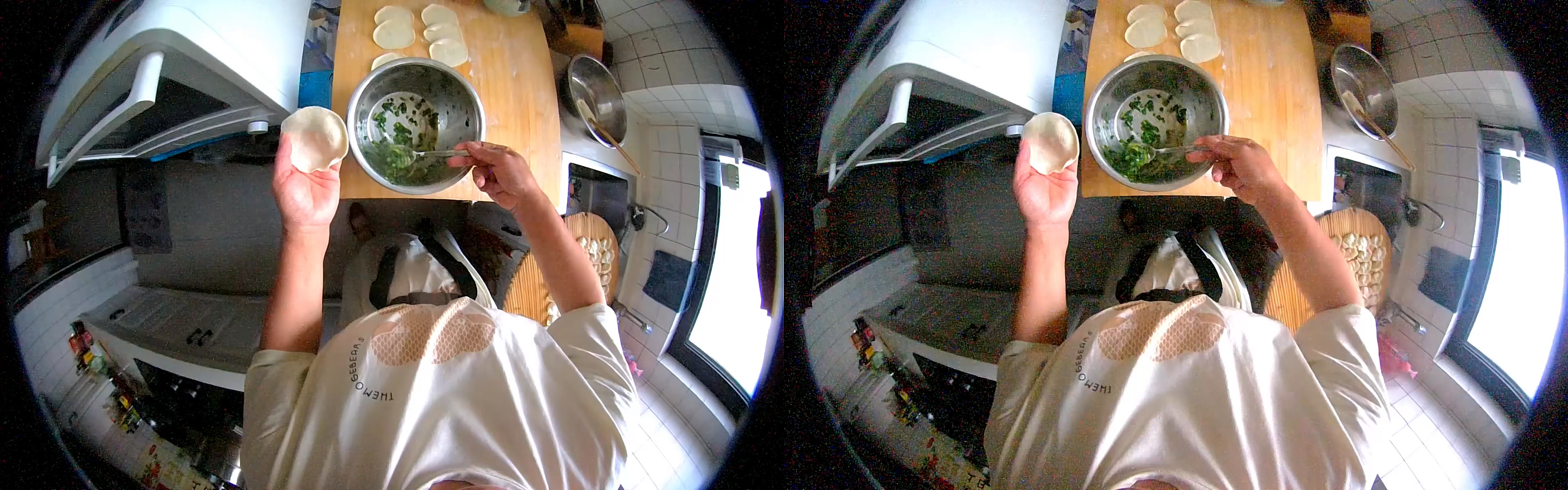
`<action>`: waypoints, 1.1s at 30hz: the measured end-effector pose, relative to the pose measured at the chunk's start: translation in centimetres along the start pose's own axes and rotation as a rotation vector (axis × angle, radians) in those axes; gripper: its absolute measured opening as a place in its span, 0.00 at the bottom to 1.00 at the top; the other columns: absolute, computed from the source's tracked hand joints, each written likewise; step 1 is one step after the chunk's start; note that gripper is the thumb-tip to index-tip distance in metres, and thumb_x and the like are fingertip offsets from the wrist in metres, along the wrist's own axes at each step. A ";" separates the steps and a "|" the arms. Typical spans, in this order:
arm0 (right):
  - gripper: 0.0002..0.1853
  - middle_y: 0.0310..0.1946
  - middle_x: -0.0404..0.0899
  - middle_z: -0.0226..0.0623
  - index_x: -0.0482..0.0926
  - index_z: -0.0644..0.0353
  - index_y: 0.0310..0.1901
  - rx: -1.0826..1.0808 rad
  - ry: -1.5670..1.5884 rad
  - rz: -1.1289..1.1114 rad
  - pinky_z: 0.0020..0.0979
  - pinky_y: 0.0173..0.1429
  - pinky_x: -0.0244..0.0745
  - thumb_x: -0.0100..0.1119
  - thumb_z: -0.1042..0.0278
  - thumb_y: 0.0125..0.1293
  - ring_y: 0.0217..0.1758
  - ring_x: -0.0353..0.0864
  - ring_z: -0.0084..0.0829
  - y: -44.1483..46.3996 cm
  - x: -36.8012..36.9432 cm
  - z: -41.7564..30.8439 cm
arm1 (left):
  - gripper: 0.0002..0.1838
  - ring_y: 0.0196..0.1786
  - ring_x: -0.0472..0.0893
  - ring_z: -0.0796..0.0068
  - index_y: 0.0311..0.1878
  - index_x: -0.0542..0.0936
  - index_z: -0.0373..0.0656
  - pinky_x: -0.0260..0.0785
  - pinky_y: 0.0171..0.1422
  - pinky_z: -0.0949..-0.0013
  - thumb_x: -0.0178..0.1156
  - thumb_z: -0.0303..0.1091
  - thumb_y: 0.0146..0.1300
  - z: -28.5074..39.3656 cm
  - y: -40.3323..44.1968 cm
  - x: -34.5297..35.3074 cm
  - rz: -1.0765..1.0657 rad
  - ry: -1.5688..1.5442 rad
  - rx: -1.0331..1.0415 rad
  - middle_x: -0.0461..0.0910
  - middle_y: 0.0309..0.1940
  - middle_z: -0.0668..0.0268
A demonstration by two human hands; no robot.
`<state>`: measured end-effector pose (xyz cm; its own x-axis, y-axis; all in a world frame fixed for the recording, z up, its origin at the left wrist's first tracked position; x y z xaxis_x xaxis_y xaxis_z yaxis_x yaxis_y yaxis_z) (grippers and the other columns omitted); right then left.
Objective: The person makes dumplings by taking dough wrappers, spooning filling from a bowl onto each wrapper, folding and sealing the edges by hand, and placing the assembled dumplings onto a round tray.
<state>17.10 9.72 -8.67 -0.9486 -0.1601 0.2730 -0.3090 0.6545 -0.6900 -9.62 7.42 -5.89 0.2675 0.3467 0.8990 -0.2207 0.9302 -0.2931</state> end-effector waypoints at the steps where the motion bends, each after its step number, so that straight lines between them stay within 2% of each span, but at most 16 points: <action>1: 0.15 0.35 0.81 0.42 0.71 0.67 0.48 -0.019 0.033 -0.023 0.16 0.16 0.61 0.43 0.66 0.67 0.15 0.69 0.18 0.0 0.1 -0.1 | 0.20 0.55 0.74 0.61 0.54 0.69 0.38 0.68 0.57 0.57 0.51 0.39 0.62 0.3 -0.2 0.5 -0.004 0.006 0.003 0.74 0.51 0.58; 4: 0.15 0.35 0.81 0.41 0.71 0.67 0.47 -0.058 0.088 -0.032 0.14 0.17 0.61 0.42 0.65 0.68 0.15 0.68 0.17 -0.1 0.1 -0.9 | 0.19 0.53 0.74 0.65 0.53 0.70 0.41 0.68 0.56 0.58 0.50 0.42 0.63 0.3 -0.9 0.6 0.082 0.263 -0.025 0.75 0.49 0.61; 7: 0.14 0.36 0.81 0.41 0.72 0.66 0.46 -0.116 0.138 -0.012 0.14 0.17 0.60 0.42 0.65 0.68 0.15 0.68 0.17 -0.8 -0.1 -2.5 | 0.22 0.53 0.74 0.64 0.55 0.69 0.40 0.69 0.56 0.59 0.46 0.46 0.65 -1.3 -1.7 1.3 0.090 0.297 -0.114 0.74 0.51 0.59; 9: 0.14 0.36 0.81 0.41 0.72 0.66 0.46 -0.158 0.167 -0.011 0.14 0.17 0.60 0.43 0.64 0.68 0.15 0.68 0.17 -2.0 0.3 -4.1 | 0.24 0.52 0.74 0.64 0.55 0.68 0.40 0.68 0.55 0.60 0.38 0.50 0.67 -3.1 -1.7 1.8 0.061 0.335 -0.196 0.74 0.50 0.58; 13: 0.14 0.36 0.81 0.41 0.73 0.66 0.45 -0.341 0.111 -0.018 0.16 0.20 0.65 0.45 0.65 0.68 0.17 0.71 0.18 -4.9 1.8 -6.1 | 0.27 0.54 0.73 0.62 0.56 0.68 0.41 0.66 0.56 0.58 0.35 0.53 0.67 -6.3 -1.1 3.2 0.064 0.389 -0.268 0.73 0.51 0.59; 15: 0.12 0.35 0.80 0.39 0.75 0.67 0.45 -0.749 -0.182 -0.003 0.18 0.24 0.69 0.45 0.68 0.68 0.19 0.73 0.18 -7.4 3.8 -8.0 | 0.28 0.55 0.73 0.63 0.55 0.68 0.41 0.65 0.57 0.59 0.35 0.54 0.67 -7.4 -0.8 4.6 0.016 0.365 -0.267 0.74 0.51 0.60; 16: 0.12 0.36 0.80 0.41 0.74 0.70 0.44 -0.814 -0.391 0.036 0.21 0.28 0.74 0.46 0.70 0.67 0.24 0.76 0.21 -8.8 5.1 -8.1 | 0.27 0.53 0.73 0.63 0.55 0.68 0.41 0.65 0.56 0.59 0.35 0.54 0.67 -7.7 -0.9 5.2 0.032 0.351 -0.262 0.74 0.51 0.61; 17: 0.10 0.36 0.80 0.40 0.75 0.69 0.44 -0.878 -0.650 0.080 0.22 0.29 0.75 0.47 0.75 0.66 0.24 0.77 0.22 -9.2 5.8 -7.7 | 0.27 0.53 0.73 0.63 0.55 0.68 0.41 0.65 0.56 0.59 0.35 0.54 0.67 -8.0 -0.7 5.2 0.028 0.350 -0.266 0.74 0.51 0.61; 19: 0.09 0.35 0.81 0.40 0.76 0.68 0.43 -1.009 -0.802 0.087 0.23 0.30 0.76 0.47 0.80 0.63 0.24 0.78 0.23 -10.3 6.8 -7.8 | 0.27 0.53 0.73 0.64 0.54 0.69 0.41 0.65 0.56 0.60 0.35 0.54 0.67 -8.7 -0.4 4.9 0.031 0.316 -0.287 0.73 0.51 0.61; 25: 0.10 0.32 0.81 0.40 0.76 0.68 0.42 -1.213 -0.900 0.095 0.23 0.31 0.76 0.47 0.82 0.61 0.25 0.80 0.25 -12.4 7.2 -8.0 | 0.27 0.53 0.73 0.64 0.54 0.69 0.41 0.63 0.58 0.58 0.35 0.53 0.67 -9.3 -0.2 4.6 0.040 0.252 -0.317 0.73 0.51 0.60; 31: 0.11 0.34 0.81 0.41 0.76 0.68 0.43 -1.342 -0.900 0.070 0.25 0.30 0.76 0.48 0.83 0.60 0.26 0.82 0.28 -13.7 8.2 -8.6 | 0.27 0.54 0.72 0.63 0.55 0.68 0.40 0.62 0.58 0.58 0.34 0.53 0.67 -9.2 -0.4 4.4 0.061 0.231 -0.309 0.73 0.51 0.60; 33: 0.11 0.34 0.81 0.41 0.76 0.68 0.43 -1.296 -0.927 0.071 0.25 0.30 0.77 0.48 0.83 0.60 0.27 0.82 0.29 -13.2 7.9 -8.1 | 0.27 0.54 0.72 0.63 0.55 0.68 0.40 0.62 0.59 0.58 0.34 0.52 0.67 -9.2 -0.3 4.4 0.058 0.248 -0.302 0.73 0.51 0.59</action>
<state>14.24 5.77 8.05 -0.8187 -0.1607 -0.5513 -0.4592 0.7597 0.4605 0.24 9.73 -4.87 0.4897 0.3842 0.7827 0.0338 0.8887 -0.4573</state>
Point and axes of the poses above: each hand's wrist, its own y-axis towards the middle knuckle, its own x-axis out of the palm, z = x × y, the point moved 10 cm from there along y, towards the middle knuckle
